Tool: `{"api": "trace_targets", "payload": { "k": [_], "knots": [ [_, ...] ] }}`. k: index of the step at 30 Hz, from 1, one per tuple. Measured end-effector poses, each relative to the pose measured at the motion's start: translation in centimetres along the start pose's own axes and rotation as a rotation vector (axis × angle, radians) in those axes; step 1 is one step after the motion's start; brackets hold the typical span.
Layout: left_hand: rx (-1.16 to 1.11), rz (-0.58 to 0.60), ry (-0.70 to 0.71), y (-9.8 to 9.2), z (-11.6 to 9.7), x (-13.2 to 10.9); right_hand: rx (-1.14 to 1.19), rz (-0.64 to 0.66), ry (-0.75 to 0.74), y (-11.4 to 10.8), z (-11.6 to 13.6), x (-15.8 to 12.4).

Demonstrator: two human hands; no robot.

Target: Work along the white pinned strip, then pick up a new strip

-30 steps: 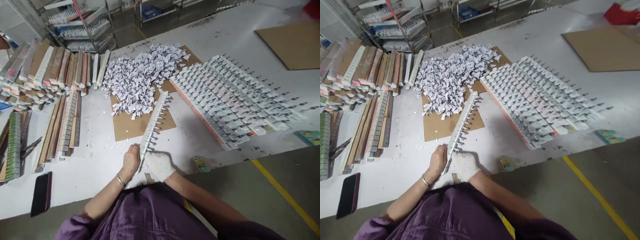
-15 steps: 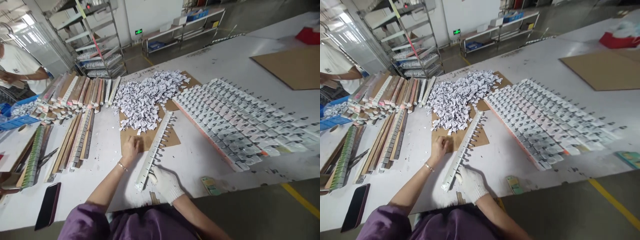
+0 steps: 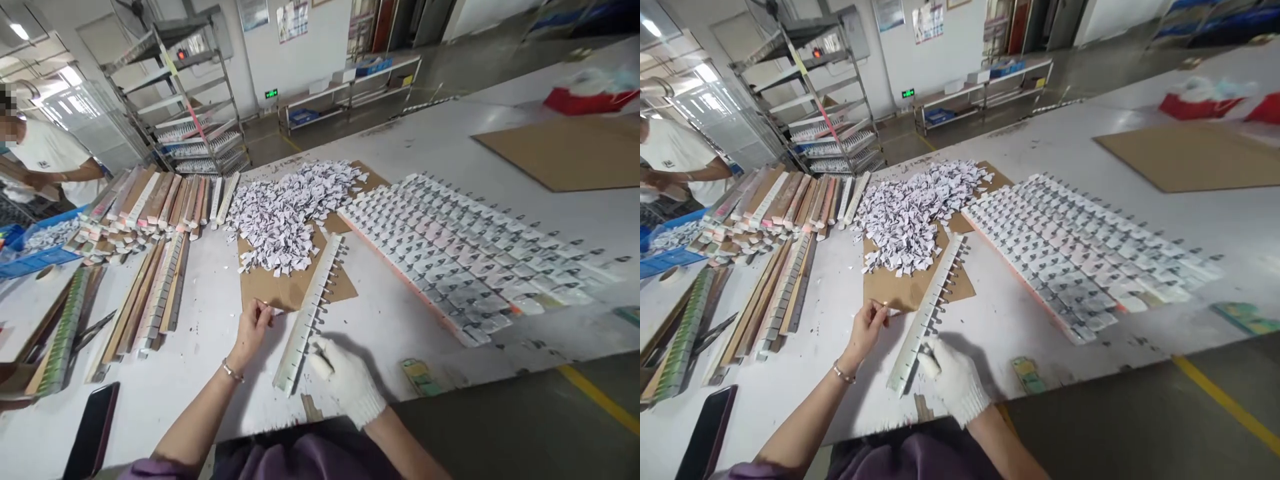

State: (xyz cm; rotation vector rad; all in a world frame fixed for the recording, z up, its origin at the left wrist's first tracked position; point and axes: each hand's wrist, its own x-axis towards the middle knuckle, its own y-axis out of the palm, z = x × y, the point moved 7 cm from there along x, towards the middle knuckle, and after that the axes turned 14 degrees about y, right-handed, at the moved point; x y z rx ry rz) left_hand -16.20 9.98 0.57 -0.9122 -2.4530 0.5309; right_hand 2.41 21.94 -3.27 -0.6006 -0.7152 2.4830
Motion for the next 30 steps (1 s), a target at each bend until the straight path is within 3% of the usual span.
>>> {"api": "trace_targets", "payload": {
  "k": [3, 7, 10, 13, 16, 22, 27, 30],
  "knots": [
    [-0.433, 0.013, -0.140, 0.4, -2.8, -4.1, 0.060, 0.066, -0.102, -0.3, 3.4, 0.1],
    [-0.504, -0.040, -0.180, 0.1, -5.0, -7.0, -0.063, 0.197, -0.192, 1.2, 6.7, -0.4],
    [-0.481, -0.035, -0.214, 0.4, -4.9, -8.0, -0.258, 0.161, -0.221, 2.0, 6.9, -1.3],
    [-0.600, -0.104, -0.313, 1.2, -4.3, -8.9, -0.424, 0.064, -0.270, 2.1, 6.3, -2.4],
    [-0.653, -0.137, -0.358, 1.7, -4.5, -9.4, -0.433, -0.019, -0.330, 1.5, 6.1, -3.3],
    [-0.390, 0.052, -0.155, 1.2, -6.6, -10.1, -0.322, 0.027, -0.369, 0.6, 5.8, -4.4],
    [-0.110, 0.064, 0.031, 0.8, -8.1, -10.7, -0.362, 0.040, -0.346, 0.4, 5.4, -5.3],
    [-0.153, 0.105, 0.000, 1.3, -8.2, -11.0, -0.322, 0.074, -0.330, -0.2, 5.4, -5.9]
  ]
}}
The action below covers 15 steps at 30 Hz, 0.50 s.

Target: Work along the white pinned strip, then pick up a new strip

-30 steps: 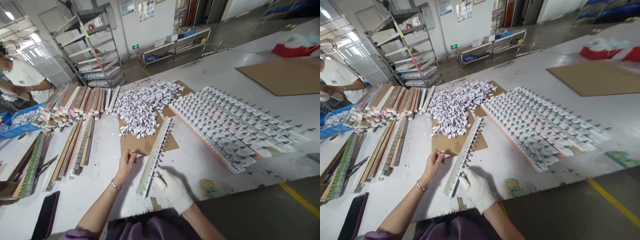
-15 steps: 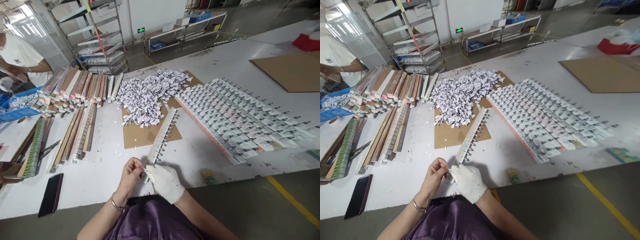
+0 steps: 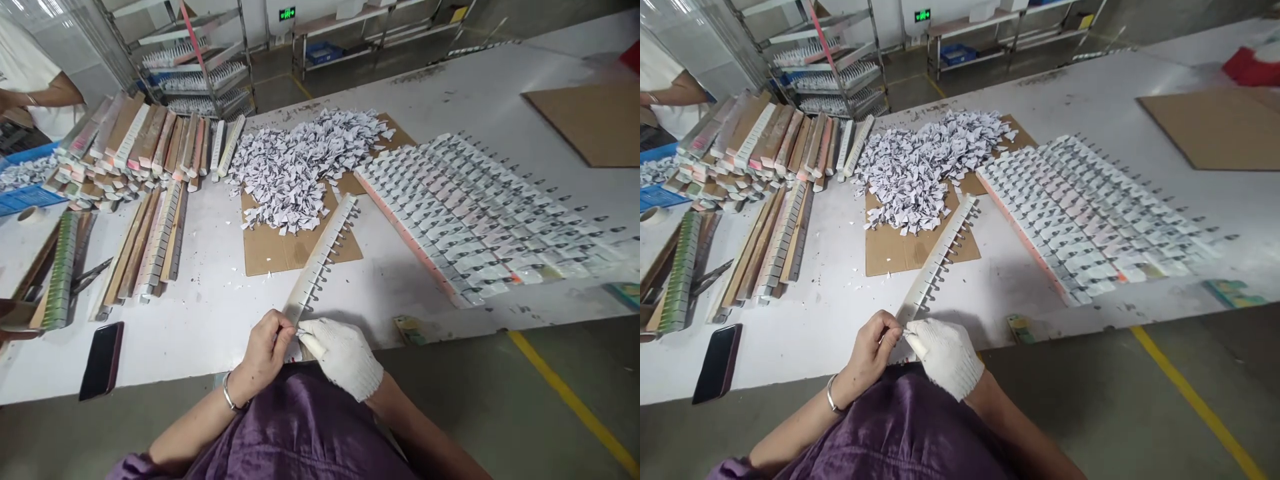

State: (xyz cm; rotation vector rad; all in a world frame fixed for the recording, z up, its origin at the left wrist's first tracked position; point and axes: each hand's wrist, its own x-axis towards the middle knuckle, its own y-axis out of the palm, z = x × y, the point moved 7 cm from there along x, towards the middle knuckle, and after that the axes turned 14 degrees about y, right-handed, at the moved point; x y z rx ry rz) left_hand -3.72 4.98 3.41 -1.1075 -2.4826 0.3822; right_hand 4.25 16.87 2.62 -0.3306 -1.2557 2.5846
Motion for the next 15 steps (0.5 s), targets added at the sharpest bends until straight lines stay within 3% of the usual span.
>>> {"api": "trace_targets", "payload": {
  "k": [4, 9, 11, 13, 15],
  "knots": [
    [-0.356, 0.093, -0.228, 1.4, 1.3, -0.6, 0.101, 0.121, 0.006, -0.6, -0.2, -0.7],
    [-0.815, 0.240, -0.351, 4.0, 1.3, -1.4, 0.324, 0.270, 0.030, -1.1, -0.6, -0.8],
    [-0.958, 0.226, -0.426, 4.9, 1.5, -1.8, 0.396, 0.330, 0.047, -0.9, -0.7, -0.9],
    [-0.922, 0.132, -0.438, 4.9, 2.0, -1.8, 0.409, 0.286, 0.090, -0.8, -1.1, -0.8],
    [-0.711, 0.060, -0.378, 4.2, 2.2, -1.6, 0.365, 0.181, 0.117, -0.7, -1.5, -0.8]
  ]
}}
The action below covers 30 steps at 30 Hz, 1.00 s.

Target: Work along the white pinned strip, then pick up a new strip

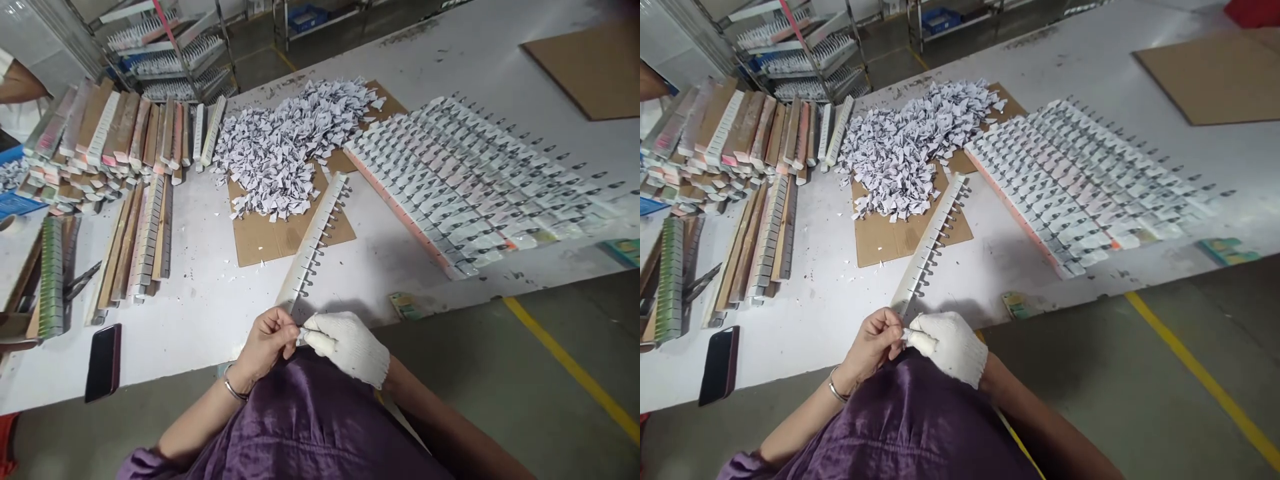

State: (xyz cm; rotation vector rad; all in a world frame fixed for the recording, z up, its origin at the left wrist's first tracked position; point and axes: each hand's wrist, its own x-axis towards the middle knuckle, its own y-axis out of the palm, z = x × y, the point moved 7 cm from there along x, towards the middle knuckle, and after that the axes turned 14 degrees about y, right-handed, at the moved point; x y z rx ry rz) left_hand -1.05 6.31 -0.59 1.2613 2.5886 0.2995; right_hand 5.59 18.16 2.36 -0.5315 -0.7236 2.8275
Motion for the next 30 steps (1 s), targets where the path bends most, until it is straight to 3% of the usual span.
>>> {"api": "trace_targets", "payload": {
  "k": [4, 8, 13, 18, 23, 30],
  "knots": [
    [0.621, -0.012, 0.187, -0.4, -1.9, -0.2, -0.143, -0.064, -0.010, 1.5, -1.0, 0.0],
    [0.912, 0.123, 0.269, -0.2, -1.9, 0.6, -0.356, 0.017, 0.092, 3.1, -3.0, 1.0],
    [1.259, -0.073, 0.443, -2.4, -1.9, 4.6, -0.610, -0.060, 0.268, 3.1, -4.3, 2.8],
    [1.273, -0.057, 0.437, -4.4, 0.0, 7.2, -0.723, -0.086, 0.344, 4.2, -3.4, 3.9],
    [1.205, -0.075, 0.459, -5.3, 0.5, 6.7, -0.724, -0.108, 0.373, 4.9, -2.8, 5.0],
    [1.206, -0.125, 0.439, -5.1, 1.0, 6.8, -0.781, -0.001, 0.296, 5.2, -2.1, 6.4]
  ]
}}
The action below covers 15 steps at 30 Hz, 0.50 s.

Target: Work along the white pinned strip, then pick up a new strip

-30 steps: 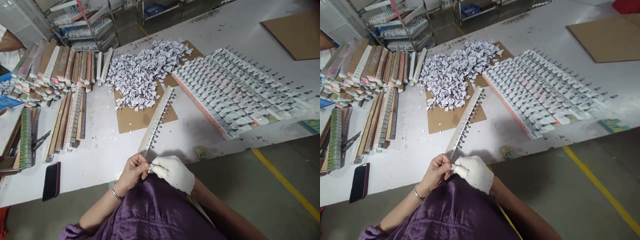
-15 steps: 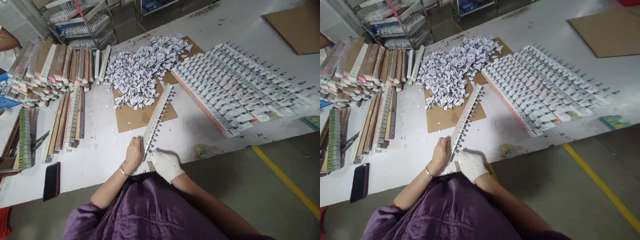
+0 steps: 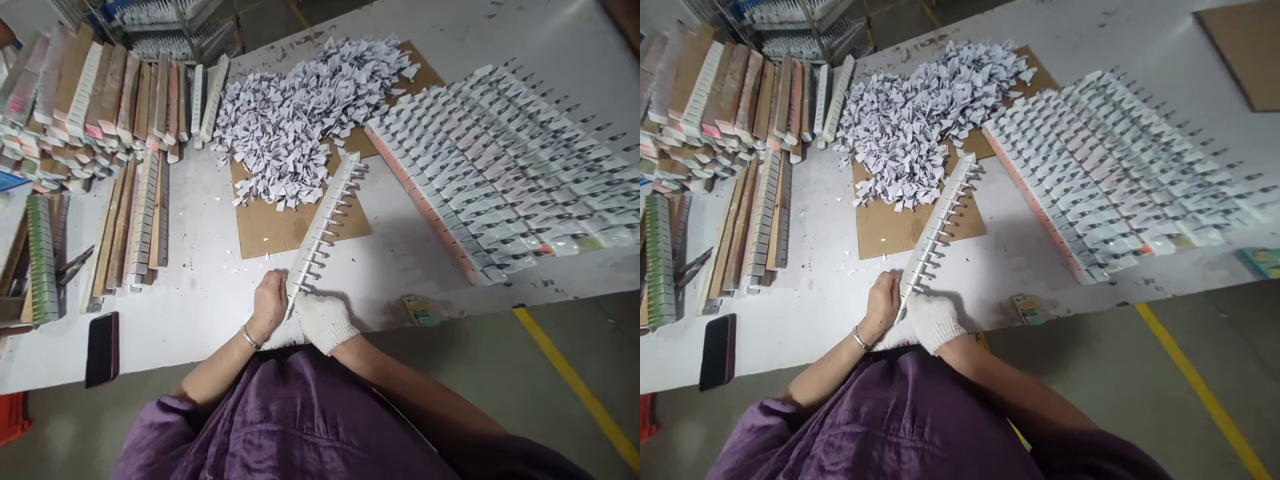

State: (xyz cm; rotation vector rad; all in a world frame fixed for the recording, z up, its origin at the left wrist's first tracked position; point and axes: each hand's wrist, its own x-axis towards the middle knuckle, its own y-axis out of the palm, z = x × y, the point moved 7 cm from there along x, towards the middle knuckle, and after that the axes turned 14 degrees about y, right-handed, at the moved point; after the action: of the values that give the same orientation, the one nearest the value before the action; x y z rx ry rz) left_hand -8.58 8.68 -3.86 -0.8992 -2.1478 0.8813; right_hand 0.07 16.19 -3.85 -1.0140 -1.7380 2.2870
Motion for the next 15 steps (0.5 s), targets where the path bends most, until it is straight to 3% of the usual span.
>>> {"api": "trace_targets", "payload": {
  "k": [5, 8, 12, 15],
  "knots": [
    [-0.009, -0.005, -0.014, -0.3, -0.2, -0.3, 0.020, 0.048, 0.014, 0.5, -0.5, 0.6],
    [-0.051, 0.008, 0.044, -1.4, 0.3, 1.1, 0.128, 0.018, 0.036, 0.5, -1.4, 0.9],
    [0.062, -0.099, 0.068, -4.4, 2.6, 6.7, 0.362, -0.062, 0.102, 0.4, -3.0, 1.1],
    [0.238, -0.084, 0.013, -4.5, 4.7, 12.1, 0.422, -0.053, 0.105, 0.9, -3.3, 1.2]
  ]
}}
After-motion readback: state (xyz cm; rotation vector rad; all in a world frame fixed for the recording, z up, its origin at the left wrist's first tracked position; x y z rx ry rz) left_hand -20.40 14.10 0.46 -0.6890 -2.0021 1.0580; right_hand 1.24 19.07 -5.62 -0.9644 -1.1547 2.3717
